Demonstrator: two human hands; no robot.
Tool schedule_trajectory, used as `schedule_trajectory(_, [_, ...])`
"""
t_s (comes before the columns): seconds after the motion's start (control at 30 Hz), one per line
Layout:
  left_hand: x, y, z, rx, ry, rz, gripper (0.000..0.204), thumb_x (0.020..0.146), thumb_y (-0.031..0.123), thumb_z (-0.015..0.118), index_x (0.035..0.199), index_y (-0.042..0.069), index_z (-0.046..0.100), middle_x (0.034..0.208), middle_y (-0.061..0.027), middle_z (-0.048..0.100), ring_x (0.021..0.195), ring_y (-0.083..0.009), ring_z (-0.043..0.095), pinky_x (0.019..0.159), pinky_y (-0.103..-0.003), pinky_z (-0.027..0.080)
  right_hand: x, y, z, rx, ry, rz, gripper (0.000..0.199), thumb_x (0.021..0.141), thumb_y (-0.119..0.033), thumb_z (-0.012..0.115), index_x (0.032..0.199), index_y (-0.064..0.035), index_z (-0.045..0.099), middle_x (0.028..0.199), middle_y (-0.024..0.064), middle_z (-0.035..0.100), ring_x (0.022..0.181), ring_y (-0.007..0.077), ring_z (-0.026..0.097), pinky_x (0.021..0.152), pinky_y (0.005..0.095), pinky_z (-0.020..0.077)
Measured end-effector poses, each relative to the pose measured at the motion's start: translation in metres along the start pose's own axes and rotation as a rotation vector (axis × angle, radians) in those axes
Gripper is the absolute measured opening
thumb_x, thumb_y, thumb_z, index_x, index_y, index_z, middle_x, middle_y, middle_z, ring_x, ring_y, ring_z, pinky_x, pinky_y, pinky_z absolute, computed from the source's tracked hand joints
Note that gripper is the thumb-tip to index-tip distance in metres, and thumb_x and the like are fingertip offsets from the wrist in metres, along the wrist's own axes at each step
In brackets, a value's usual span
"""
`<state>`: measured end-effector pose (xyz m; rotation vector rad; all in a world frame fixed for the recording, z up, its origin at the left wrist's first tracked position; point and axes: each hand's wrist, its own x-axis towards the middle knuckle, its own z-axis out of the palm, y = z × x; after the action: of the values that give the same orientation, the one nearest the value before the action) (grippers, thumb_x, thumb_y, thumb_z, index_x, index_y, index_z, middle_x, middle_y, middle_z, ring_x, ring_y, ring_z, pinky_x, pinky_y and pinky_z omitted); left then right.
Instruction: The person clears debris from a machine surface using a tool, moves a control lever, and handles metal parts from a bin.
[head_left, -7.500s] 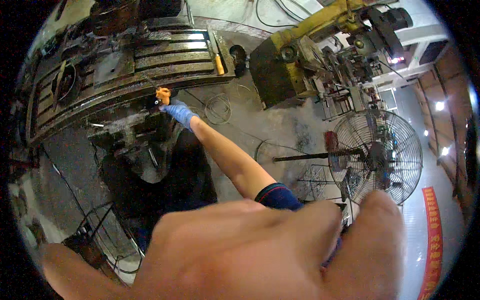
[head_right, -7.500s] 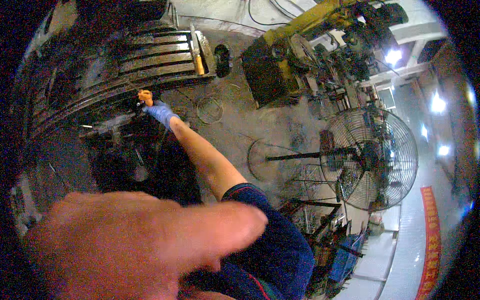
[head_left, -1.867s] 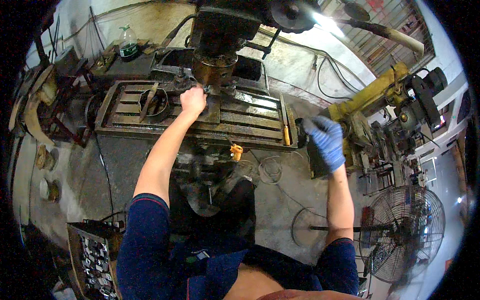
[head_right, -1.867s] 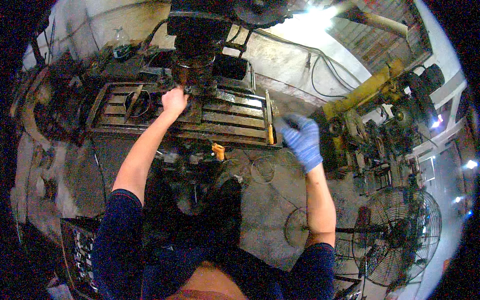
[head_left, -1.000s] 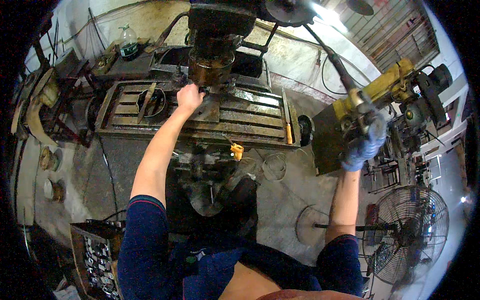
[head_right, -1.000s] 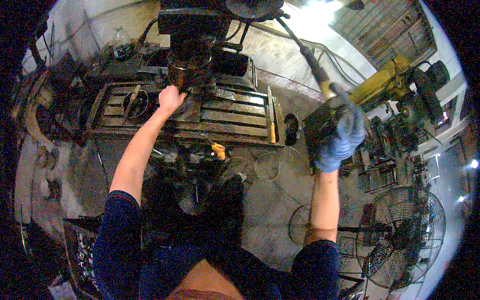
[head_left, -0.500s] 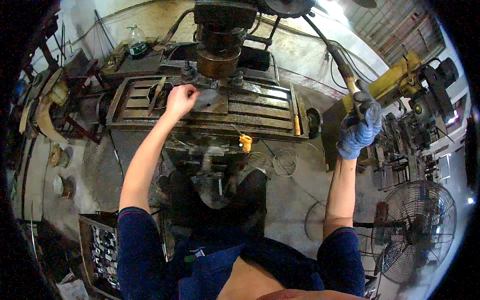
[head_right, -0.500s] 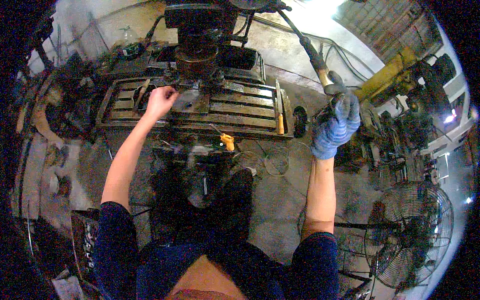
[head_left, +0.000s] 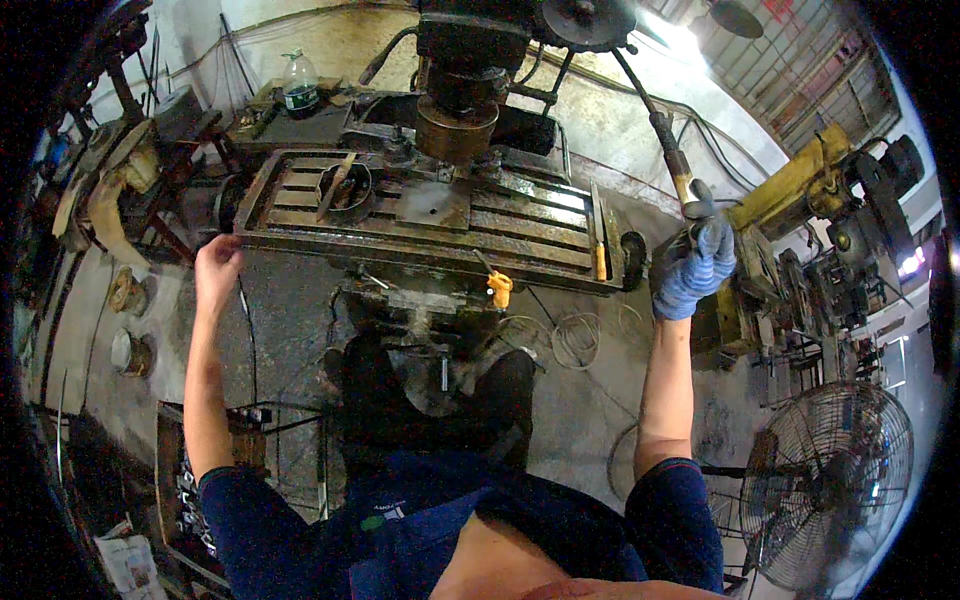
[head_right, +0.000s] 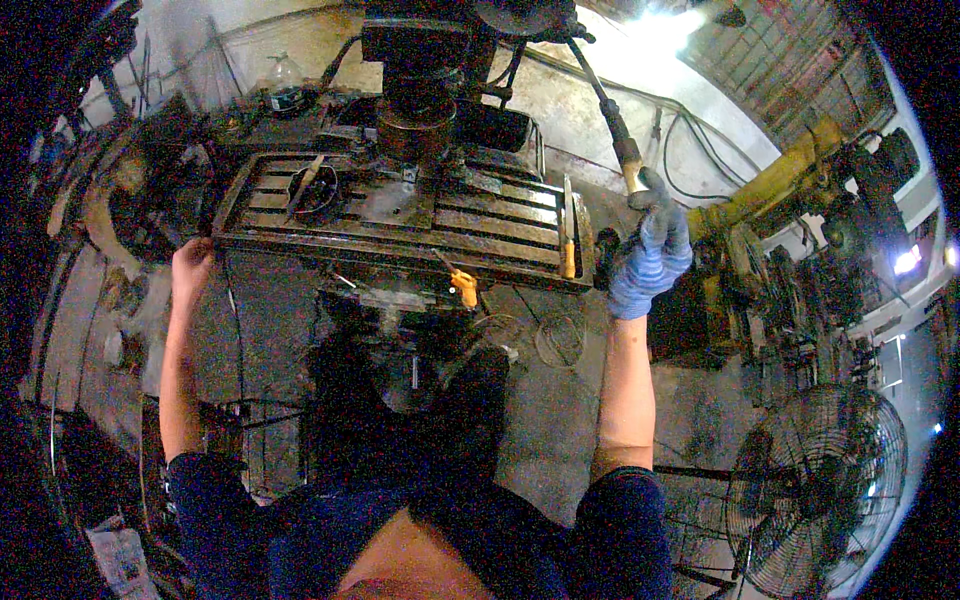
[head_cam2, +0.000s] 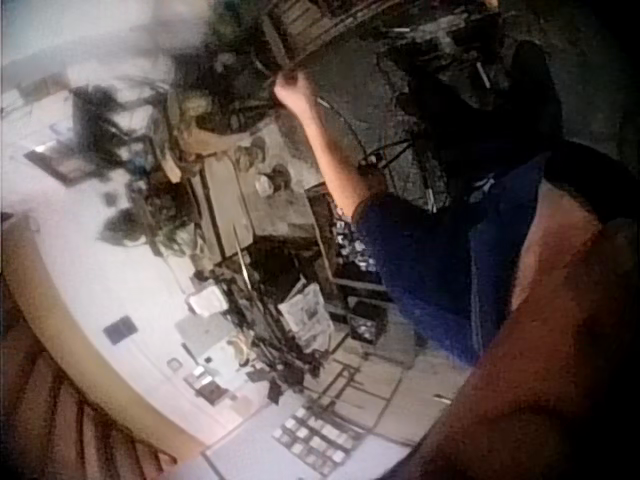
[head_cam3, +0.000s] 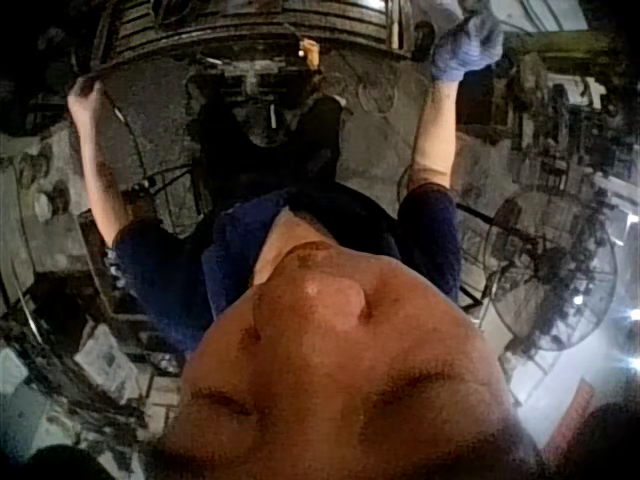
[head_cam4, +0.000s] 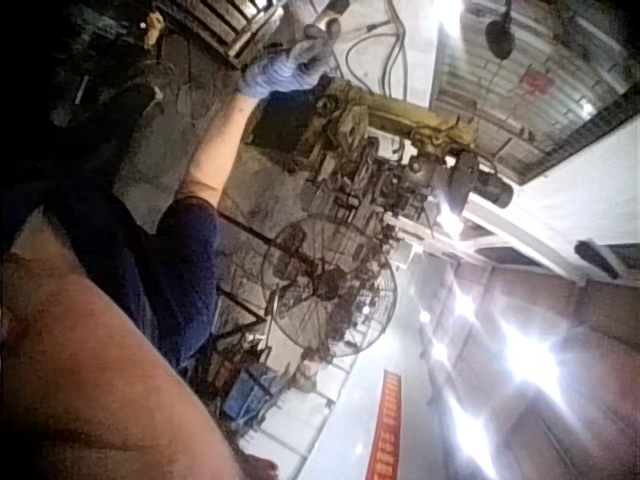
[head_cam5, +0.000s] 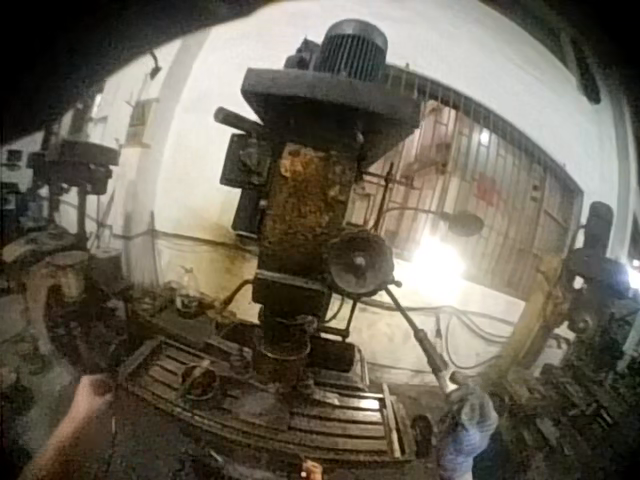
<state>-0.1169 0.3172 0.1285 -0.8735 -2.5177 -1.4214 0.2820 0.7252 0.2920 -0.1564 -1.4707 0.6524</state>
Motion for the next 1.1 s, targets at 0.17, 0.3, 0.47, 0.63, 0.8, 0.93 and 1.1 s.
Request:
schedule_trajectory(0.17, [-0.036, -0.038, -0.055, 0.091, 0.105, -0.066, 0.017, 0.077, 0.005, 0.055, 0.090, -0.006, 0.057, 0.073, -0.0074, 0.060, 0.062, -0.0137, 0.056, 0.058, -0.028, 0.045, -0.008, 0.006, -0.006, -0.011, -0.030, 0.095, 0.031, 0.084, -0.028, 0.051, 0.083, 0.0024, 0.060, 0.092, 0.0127, 0.062, 0.081, 0.0137, 0.051, 0.078, 0.0276, 0.0359])
schedule_trajectory(0.3, [-0.054, -0.082, -0.091, 0.015, 0.141, -0.250, 0.017, 0.079, 0.009, 0.057, 0.089, -0.005, 0.057, 0.071, -0.0076, 0.059, 0.056, -0.0124, 0.054, 0.052, -0.028, 0.043, -0.011, 0.017, -0.008, 0.026, -0.018, 0.067, 0.035, 0.083, -0.028, 0.056, 0.092, 0.0049, 0.061, 0.094, 0.0115, 0.062, 0.080, 0.0157, 0.053, 0.075, 0.0293, 0.0418])
schedule_trajectory(0.47, [-0.092, -0.063, -0.134, 0.066, 0.306, -0.372, 0.016, 0.080, 0.009, 0.056, 0.089, -0.004, 0.058, 0.070, -0.0076, 0.058, 0.057, -0.0117, 0.054, 0.045, -0.028, 0.044, -0.018, 0.019, -0.002, 0.033, -0.054, 0.064, 0.040, 0.082, -0.030, 0.058, 0.104, 0.0045, 0.059, 0.086, 0.0066, 0.062, 0.074, 0.0129, 0.052, 0.072, 0.0283, 0.0418])
schedule_trajectory(0.63, [-0.141, -0.066, -0.174, 0.258, 0.356, -0.434, 0.019, 0.077, 0.004, 0.056, 0.093, -0.005, 0.058, 0.076, -0.0042, 0.059, 0.065, -0.0102, 0.054, 0.058, -0.026, 0.048, -0.015, 0.024, -0.013, -0.359, 0.010, 0.029, 0.015, 0.081, -0.011, 0.050, 0.081, -0.0026, 0.062, 0.067, 0.0005, 0.053, 0.060, 0.0117, 0.043, 0.054, 0.0246, 0.0344])
schedule_trajectory(0.8, [-0.212, -0.095, -0.223, 0.283, 0.338, -0.460, 0.023, 0.072, 0.004, 0.057, 0.093, -0.004, 0.060, 0.075, -0.0098, 0.063, 0.063, -0.0136, 0.057, 0.057, -0.026, 0.045, 0.007, 0.057, -0.046, -0.735, -0.123, -0.484, 0.016, 0.078, -0.014, 0.054, 0.081, -0.0012, 0.063, 0.077, 0.0096, 0.062, 0.067, 0.0240, 0.057, 0.059, 0.0339, 0.0453])
schedule_trajectory(0.93, [-0.267, -0.104, -0.228, 0.205, 0.250, -0.644, 0.023, 0.073, 0.008, 0.059, 0.091, -0.006, 0.059, 0.072, -0.0110, 0.063, 0.057, -0.0142, 0.056, 0.055, -0.028, 0.045, 0.017, 0.030, -0.025, -0.595, -0.078, -0.779, 0.012, 0.079, -0.011, 0.057, 0.082, 0.0001, 0.061, 0.080, 0.0122, 0.063, 0.071, 0.0278, 0.060, 0.062, 0.0365, 0.0484])
schedule_trajectory(1.1, [-0.282, -0.105, -0.197, 0.383, 0.050, -0.903, 0.036, 0.068, 0.017, 0.068, 0.097, -0.004, 0.061, 0.089, -0.0164, 0.064, 0.068, -0.0211, 0.063, 0.064, -0.033, 0.050, 0.015, 0.003, 0.000, -0.396, -0.125, -0.728, 0.010, 0.079, -0.008, 0.058, 0.084, 0.0004, 0.061, 0.085, 0.0124, 0.063, 0.074, 0.0267, 0.060, 0.064, 0.0361, 0.0486])
